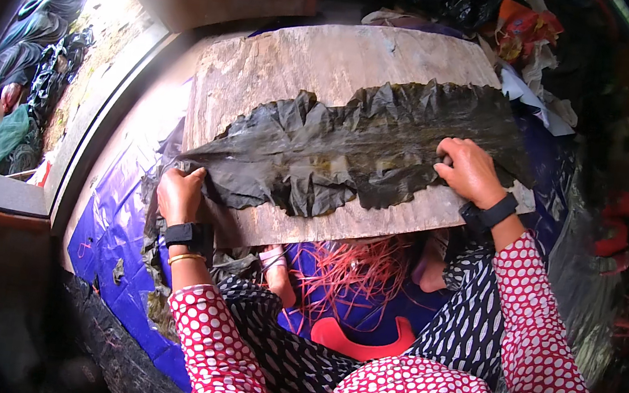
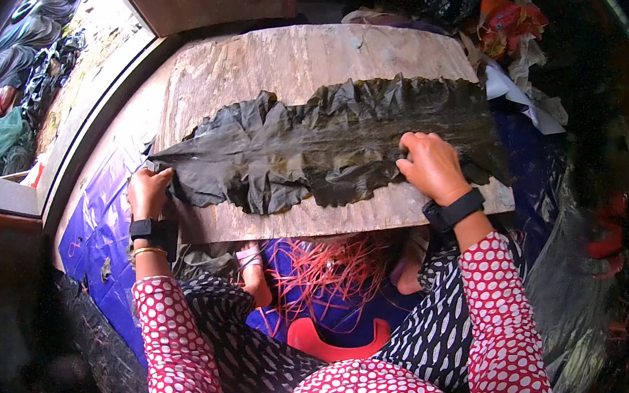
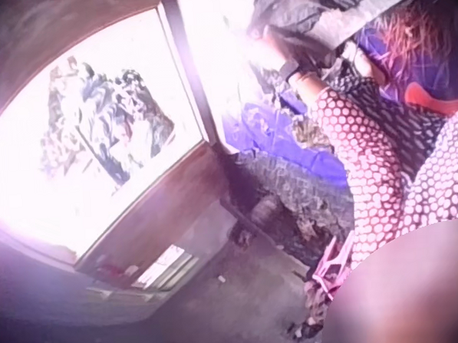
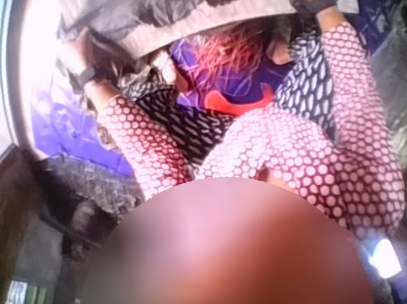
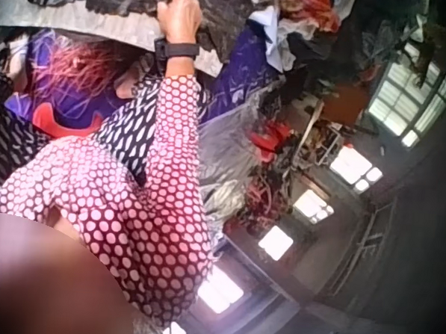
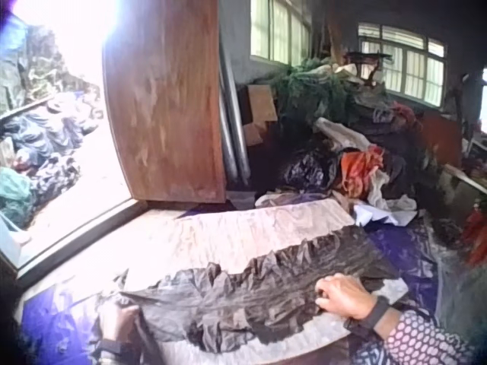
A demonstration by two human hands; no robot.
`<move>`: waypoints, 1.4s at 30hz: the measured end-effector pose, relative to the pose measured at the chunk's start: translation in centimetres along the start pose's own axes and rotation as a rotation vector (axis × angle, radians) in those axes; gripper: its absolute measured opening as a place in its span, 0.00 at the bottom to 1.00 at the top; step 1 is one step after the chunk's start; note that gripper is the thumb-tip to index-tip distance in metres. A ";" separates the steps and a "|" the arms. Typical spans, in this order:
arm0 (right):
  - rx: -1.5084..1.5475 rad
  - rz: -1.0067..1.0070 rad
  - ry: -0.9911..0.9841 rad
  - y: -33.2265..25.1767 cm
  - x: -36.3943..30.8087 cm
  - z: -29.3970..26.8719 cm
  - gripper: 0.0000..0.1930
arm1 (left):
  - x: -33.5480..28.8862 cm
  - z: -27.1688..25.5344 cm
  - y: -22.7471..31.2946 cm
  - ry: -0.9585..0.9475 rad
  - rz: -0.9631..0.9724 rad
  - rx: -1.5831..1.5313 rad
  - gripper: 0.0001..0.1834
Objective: Cleaning, stacking, and flattening large dried leaves on a wooden board.
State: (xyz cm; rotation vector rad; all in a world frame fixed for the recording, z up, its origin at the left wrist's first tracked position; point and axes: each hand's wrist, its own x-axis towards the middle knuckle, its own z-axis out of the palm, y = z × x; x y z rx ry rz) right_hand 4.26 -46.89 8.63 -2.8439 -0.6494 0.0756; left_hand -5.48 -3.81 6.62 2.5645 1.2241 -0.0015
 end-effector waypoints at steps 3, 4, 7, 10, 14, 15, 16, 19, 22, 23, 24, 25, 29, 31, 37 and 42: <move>0.033 -0.101 0.100 -0.2 -0.1 1.6 0.04 | 1.5 1.4 -0.5 0.082 0.078 -0.147 0.18; 0.016 -0.108 0.111 -0.3 -0.2 1.5 0.03 | 2.0 1.6 -0.7 0.068 0.116 -0.152 0.15; 0.082 -0.104 0.131 -0.4 0.1 1.9 0.03 | 4.1 2.8 -2.3 0.111 0.146 -0.549 0.14; 0.197 -0.124 0.113 -0.4 1.4 2.6 0.04 | 6.3 4.5 -4.5 0.227 0.113 -0.715 0.15; 0.308 -0.168 0.104 -1.4 2.8 1.7 0.07 | 4.8 2.8 -2.9 0.350 0.137 -0.676 0.14; 0.328 -0.187 0.118 -2.1 3.2 1.5 0.07 | 5.1 2.5 -3.3 0.353 0.137 -0.666 0.14; 0.324 -0.235 0.128 -2.8 3.6 1.3 0.07 | 5.7 2.4 -4.2 0.317 0.069 -0.600 0.14; 0.302 -0.375 0.180 -5.5 3.8 0.9 0.09 | 6.7 2.5 -8.0 0.183 -0.066 -0.430 0.18; 0.259 -0.448 0.134 -6.5 2.4 0.0 0.11 | 3.0 0.7 -5.0 0.407 0.128 0.010 0.25; 0.234 -0.492 0.115 -6.9 1.9 -0.2 0.12 | 1.8 -0.1 -3.3 0.497 0.159 -0.018 0.22; 0.213 -0.512 0.107 -7.3 1.4 0.2 0.12 | 0.7 -1.2 -2.1 0.442 0.216 -0.153 0.19; 0.172 -0.529 0.091 -7.8 0.9 0.4 0.12 | 0.0 -1.7 -0.9 0.386 0.273 -0.296 0.17; 0.149 -0.637 0.116 -9.2 -0.3 2.4 0.11 | -3.2 -1.0 1.7 -0.071 0.515 -0.376 0.18; 0.084 -0.667 0.099 -9.0 -0.5 2.5 0.09 | -3.8 -0.7 1.7 -0.034 0.601 -0.111 0.23; 0.025 -0.520 0.012 -7.8 0.1 2.2 0.07 | -0.3 -0.1 -3.4 -0.031 0.449 -0.285 0.18; 0.205 -0.627 0.127 -9.6 -0.1 2.6 0.11 | -3.0 -1.1 -1.8 -0.108 0.545 -0.103 0.21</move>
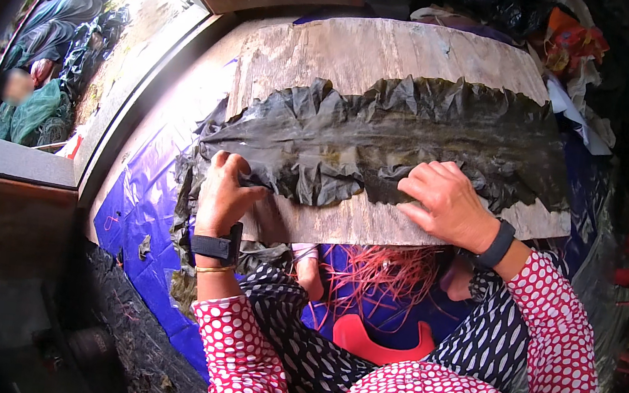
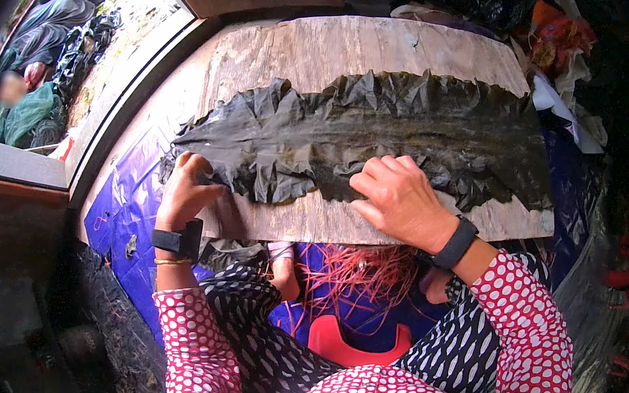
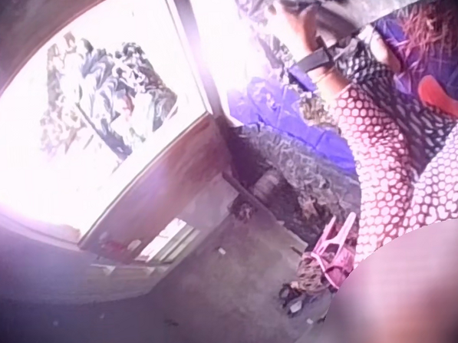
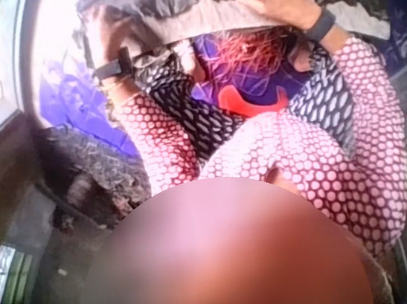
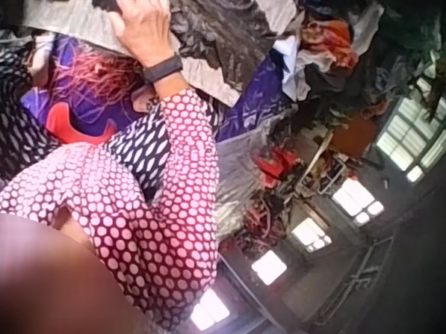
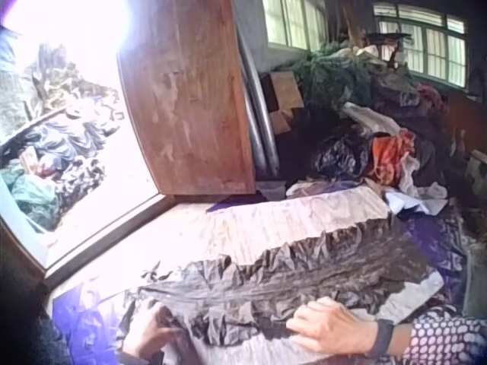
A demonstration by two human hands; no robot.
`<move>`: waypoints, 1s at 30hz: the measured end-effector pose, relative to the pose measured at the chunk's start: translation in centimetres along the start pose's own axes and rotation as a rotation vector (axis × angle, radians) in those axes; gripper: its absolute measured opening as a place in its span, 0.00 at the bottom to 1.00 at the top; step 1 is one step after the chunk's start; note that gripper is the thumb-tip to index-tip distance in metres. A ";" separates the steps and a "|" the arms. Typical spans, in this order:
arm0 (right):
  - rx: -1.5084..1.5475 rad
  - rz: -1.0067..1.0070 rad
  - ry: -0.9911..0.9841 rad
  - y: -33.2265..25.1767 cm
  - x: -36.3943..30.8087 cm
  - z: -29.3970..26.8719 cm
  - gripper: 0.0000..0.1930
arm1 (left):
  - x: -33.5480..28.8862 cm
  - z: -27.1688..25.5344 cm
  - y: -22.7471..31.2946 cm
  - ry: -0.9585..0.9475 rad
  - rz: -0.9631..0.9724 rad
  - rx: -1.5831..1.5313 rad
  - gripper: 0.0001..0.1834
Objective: Cleaning, stacking, and flattening large dried leaves on a wooden board.
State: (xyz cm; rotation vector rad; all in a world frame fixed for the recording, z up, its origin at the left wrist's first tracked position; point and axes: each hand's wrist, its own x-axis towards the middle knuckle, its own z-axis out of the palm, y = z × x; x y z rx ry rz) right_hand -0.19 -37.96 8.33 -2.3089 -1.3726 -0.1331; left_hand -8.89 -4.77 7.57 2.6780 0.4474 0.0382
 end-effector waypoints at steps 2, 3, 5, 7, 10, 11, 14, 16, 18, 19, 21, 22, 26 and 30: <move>-0.036 -0.013 -0.005 -0.3 -0.1 0.7 0.11 | -0.3 0.3 0.0 0.032 0.041 0.028 0.18; -0.075 -0.028 -0.008 -0.4 -0.1 0.8 0.11 | -0.4 0.4 -0.1 0.068 0.083 0.055 0.16; -0.075 -0.010 -0.037 -0.4 0.0 1.0 0.12 | -0.2 0.5 -0.9 0.039 0.031 0.044 0.13; -0.120 -0.022 -0.048 0.2 -0.2 1.6 0.11 | -0.2 0.4 -1.2 0.013 -0.019 0.033 0.10; -0.124 -0.023 -0.047 0.4 -0.2 2.2 0.09 | -0.3 1.0 -1.6 0.077 0.039 0.001 0.08; -0.122 -0.021 -0.049 0.1 -0.1 2.0 0.09 | -0.3 0.8 -1.8 0.067 0.029 -0.032 0.08; -0.049 -0.027 0.055 -0.5 0.2 1.5 0.06 | 0.0 0.4 -3.0 0.105 0.035 -0.049 0.07; -0.109 -0.057 -0.025 -0.5 0.1 1.3 0.06 | 0.0 0.1 -3.4 0.150 0.029 -0.023 0.07; -0.128 -0.072 -0.021 -0.2 0.2 1.6 0.07 | 0.3 0.2 -3.3 0.170 0.099 0.099 0.06; -0.143 -0.091 -0.015 -0.1 0.2 1.6 0.09 | 0.4 0.1 -3.2 0.170 0.103 0.096 0.06; -0.153 -0.073 -0.036 0.1 0.1 1.5 0.09 | 0.7 -0.3 -2.5 0.001 -0.058 0.083 0.06; -0.158 -0.061 -0.053 0.1 0.1 1.5 0.10 | 0.7 -0.3 -2.3 -0.001 -0.063 0.108 0.07; -0.032 -0.036 0.031 -0.6 1.0 0.9 0.09 | 0.4 -1.6 0.8 0.320 -0.004 0.088 0.09; -0.095 -0.066 0.000 -0.2 0.4 1.3 0.09 | 0.7 0.2 6.2 -0.029 0.194 -0.415 0.09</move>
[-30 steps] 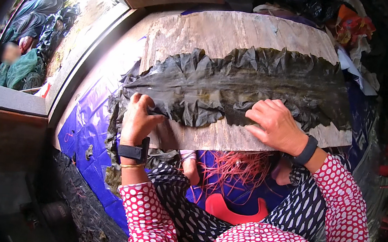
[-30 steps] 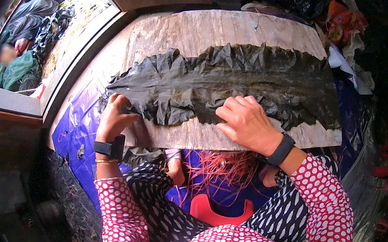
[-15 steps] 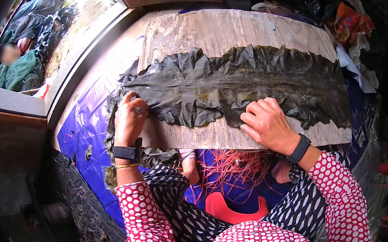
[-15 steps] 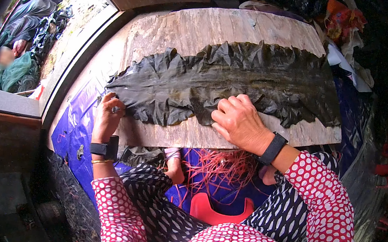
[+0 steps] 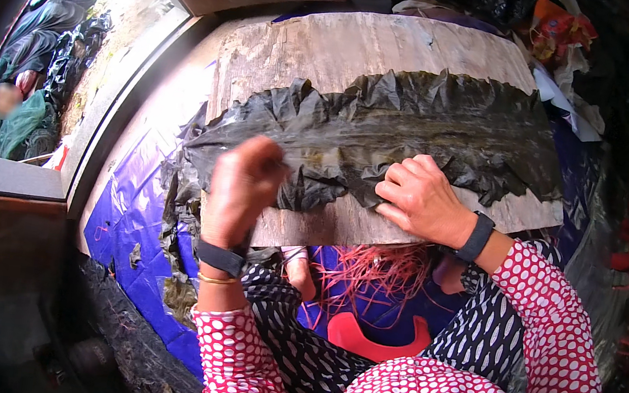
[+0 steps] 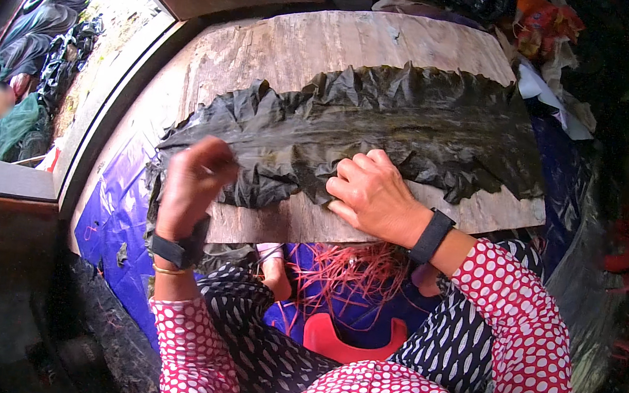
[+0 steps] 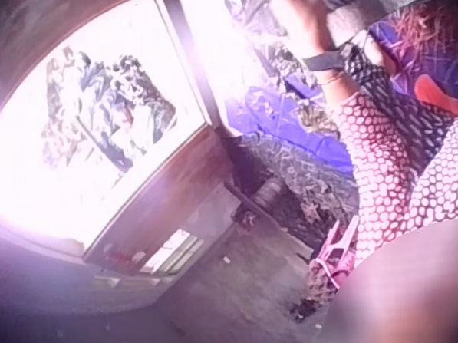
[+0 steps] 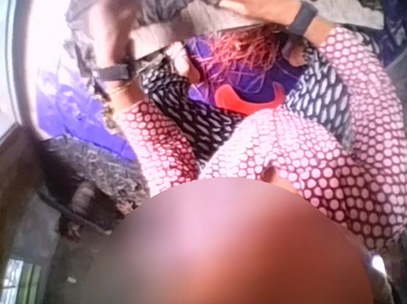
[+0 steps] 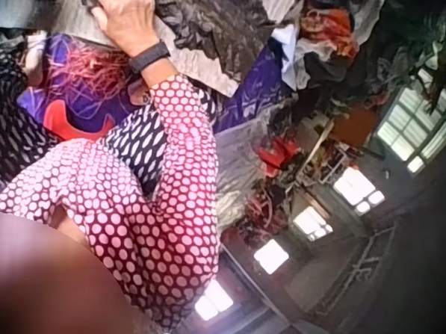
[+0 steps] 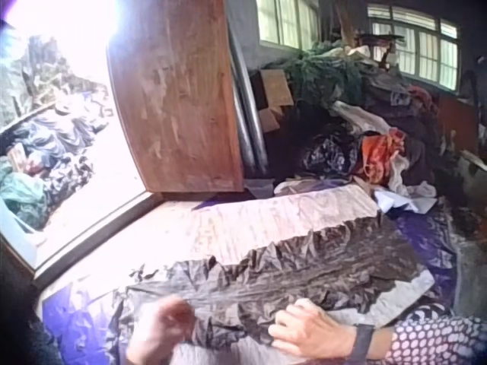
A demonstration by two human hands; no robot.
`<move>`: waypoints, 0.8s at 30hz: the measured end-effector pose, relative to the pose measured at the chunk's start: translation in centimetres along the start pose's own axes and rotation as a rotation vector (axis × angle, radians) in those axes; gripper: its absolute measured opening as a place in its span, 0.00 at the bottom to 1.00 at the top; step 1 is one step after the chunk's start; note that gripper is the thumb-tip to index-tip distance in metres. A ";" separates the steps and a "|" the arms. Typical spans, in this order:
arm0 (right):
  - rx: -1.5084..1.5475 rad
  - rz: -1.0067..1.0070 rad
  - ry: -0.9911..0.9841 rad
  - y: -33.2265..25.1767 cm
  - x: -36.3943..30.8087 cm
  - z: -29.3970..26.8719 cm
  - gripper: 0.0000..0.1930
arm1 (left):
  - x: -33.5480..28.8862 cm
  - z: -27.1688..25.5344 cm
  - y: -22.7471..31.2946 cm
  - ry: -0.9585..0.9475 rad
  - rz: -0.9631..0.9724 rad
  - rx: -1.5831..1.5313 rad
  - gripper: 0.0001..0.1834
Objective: Cleaning, stacking, and flattening large dried leaves on a wooden board.
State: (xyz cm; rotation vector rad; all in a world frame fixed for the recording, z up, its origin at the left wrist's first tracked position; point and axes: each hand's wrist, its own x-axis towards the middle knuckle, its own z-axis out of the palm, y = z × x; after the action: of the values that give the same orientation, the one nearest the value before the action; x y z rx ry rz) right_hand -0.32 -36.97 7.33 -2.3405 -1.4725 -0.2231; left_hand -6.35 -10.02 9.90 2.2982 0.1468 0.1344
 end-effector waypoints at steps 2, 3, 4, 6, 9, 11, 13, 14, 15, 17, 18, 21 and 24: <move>0.017 0.040 -0.014 0.6 -0.1 0.5 0.07 | -0.6 2.0 1.8 -0.238 0.048 0.048 0.10; 0.013 0.043 -0.016 0.9 -0.1 0.6 0.07 | -0.9 3.0 2.2 -0.278 0.162 0.168 0.10; 0.082 0.105 -0.009 1.3 -0.1 0.7 0.06 | -1.1 3.7 2.7 -0.242 0.193 0.231 0.11; 0.209 0.195 0.010 1.4 0.3 0.7 0.04 | -1.4 4.5 2.4 -0.168 0.191 0.233 0.10; 0.319 0.272 -0.003 1.7 0.7 0.2 0.05 | -1.4 4.8 1.7 -0.156 0.192 0.233 0.08; 0.352 0.292 0.015 1.9 0.8 0.1 0.05 | -1.3 4.9 1.5 -0.176 0.184 0.244 0.07; 0.388 0.290 0.056 2.0 0.8 0.2 0.05 | -1.4 5.0 1.3 -0.163 0.266 0.290 0.05; 0.372 0.295 0.061 1.9 0.8 0.0 0.05 | -1.4 5.1 1.4 -0.163 0.266 0.289 0.05; 0.372 0.295 0.061 1.8 0.8 -0.2 0.05 | -1.4 5.2 1.5 -0.159 0.283 0.318 0.05; 0.338 0.284 0.070 1.7 0.6 -0.3 0.05 | -1.3 5.2 1.5 -0.153 0.296 0.347 0.05; 0.340 0.281 0.068 1.5 0.6 -0.3 0.05 | -1.3 5.2 1.4 -0.153 0.316 0.367 0.05; 0.322 0.316 0.057 1.4 0.4 -0.4 0.05 | -1.0 4.0 1.4 -0.253 0.233 0.281 0.07; 0.211 0.191 0.157 1.5 0.2 -0.2 0.05 | -0.7 2.0 1.3 -0.360 0.096 0.124 0.07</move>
State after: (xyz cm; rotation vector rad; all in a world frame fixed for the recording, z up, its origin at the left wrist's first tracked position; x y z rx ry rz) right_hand 1.17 -37.47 7.25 -2.2204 -1.1328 -0.1861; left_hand -6.67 -12.41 9.52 2.4107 -0.1443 -0.2453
